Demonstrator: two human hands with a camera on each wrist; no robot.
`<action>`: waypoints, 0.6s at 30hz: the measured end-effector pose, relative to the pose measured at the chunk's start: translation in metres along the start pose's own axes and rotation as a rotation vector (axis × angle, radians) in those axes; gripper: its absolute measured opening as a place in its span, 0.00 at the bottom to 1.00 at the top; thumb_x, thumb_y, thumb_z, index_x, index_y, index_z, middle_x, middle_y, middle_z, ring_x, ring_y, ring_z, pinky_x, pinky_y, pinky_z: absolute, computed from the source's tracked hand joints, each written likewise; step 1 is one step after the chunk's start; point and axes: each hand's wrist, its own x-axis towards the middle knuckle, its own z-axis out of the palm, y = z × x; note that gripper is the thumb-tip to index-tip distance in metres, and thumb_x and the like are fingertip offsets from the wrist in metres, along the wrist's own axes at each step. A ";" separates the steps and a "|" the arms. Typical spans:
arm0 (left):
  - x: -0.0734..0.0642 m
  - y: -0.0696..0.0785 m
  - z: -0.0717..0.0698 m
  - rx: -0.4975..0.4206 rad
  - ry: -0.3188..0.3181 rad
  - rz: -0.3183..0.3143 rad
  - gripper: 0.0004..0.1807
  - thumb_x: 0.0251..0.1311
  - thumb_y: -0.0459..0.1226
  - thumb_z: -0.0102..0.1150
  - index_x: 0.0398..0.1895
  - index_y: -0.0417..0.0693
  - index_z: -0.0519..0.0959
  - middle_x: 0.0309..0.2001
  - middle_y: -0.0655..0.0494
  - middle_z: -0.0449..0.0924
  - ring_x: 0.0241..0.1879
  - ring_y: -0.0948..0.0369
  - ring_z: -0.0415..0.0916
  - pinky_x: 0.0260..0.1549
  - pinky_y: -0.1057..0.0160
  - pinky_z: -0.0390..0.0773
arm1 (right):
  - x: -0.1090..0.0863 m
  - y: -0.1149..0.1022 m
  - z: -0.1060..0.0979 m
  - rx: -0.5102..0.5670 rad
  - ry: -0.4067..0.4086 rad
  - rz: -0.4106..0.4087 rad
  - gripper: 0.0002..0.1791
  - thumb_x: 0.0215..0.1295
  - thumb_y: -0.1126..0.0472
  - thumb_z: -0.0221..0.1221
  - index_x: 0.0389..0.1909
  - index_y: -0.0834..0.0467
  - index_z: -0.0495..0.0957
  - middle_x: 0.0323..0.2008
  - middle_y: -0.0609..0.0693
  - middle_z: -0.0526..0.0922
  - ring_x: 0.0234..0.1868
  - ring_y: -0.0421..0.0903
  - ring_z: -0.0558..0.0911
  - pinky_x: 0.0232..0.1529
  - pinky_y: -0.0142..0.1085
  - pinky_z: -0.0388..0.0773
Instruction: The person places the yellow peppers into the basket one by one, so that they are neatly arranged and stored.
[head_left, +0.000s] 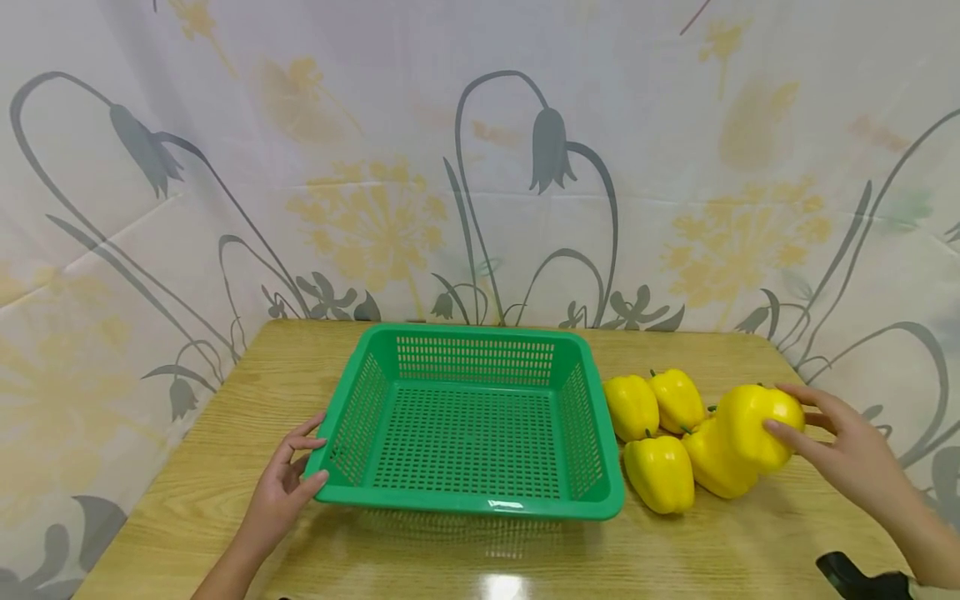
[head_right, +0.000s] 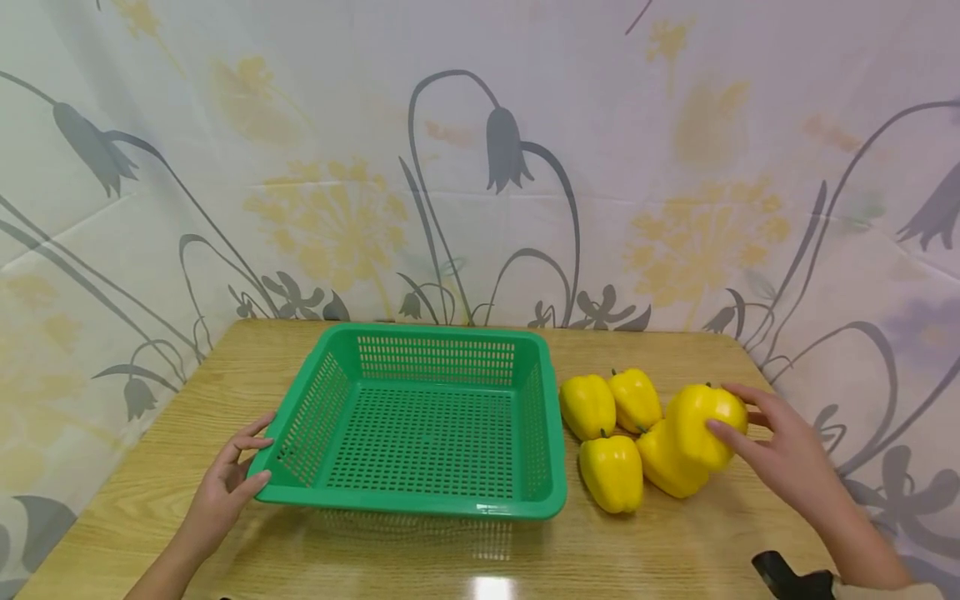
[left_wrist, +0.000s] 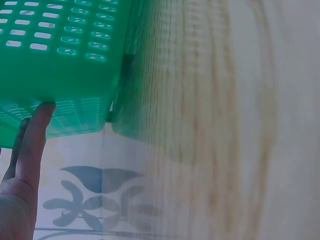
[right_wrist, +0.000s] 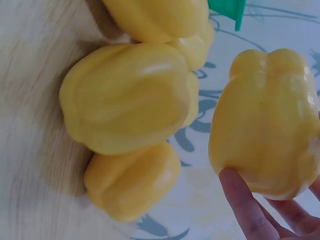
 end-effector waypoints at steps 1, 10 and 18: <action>0.000 0.000 0.000 -0.003 0.000 -0.001 0.17 0.55 0.16 0.44 0.49 0.26 0.63 0.67 0.49 0.55 0.64 0.63 0.53 0.54 0.73 0.55 | 0.001 -0.002 0.001 0.004 0.002 -0.004 0.33 0.65 0.56 0.57 0.63 0.71 0.59 0.56 0.76 0.61 0.47 0.76 0.66 0.27 0.53 0.77; -0.001 -0.001 0.000 0.005 -0.005 -0.008 0.16 0.55 0.17 0.44 0.49 0.26 0.63 0.67 0.45 0.54 0.64 0.63 0.53 0.54 0.73 0.56 | 0.012 -0.016 0.003 0.028 0.019 -0.045 0.33 0.64 0.55 0.58 0.64 0.67 0.60 0.58 0.71 0.64 0.49 0.71 0.69 0.25 0.28 0.73; -0.001 -0.001 -0.001 0.016 -0.008 -0.005 0.16 0.56 0.17 0.44 0.49 0.26 0.62 0.67 0.44 0.53 0.64 0.63 0.53 0.54 0.73 0.56 | 0.022 -0.029 0.009 0.080 -0.004 -0.070 0.32 0.65 0.57 0.57 0.65 0.66 0.59 0.59 0.71 0.62 0.50 0.71 0.68 0.27 0.31 0.74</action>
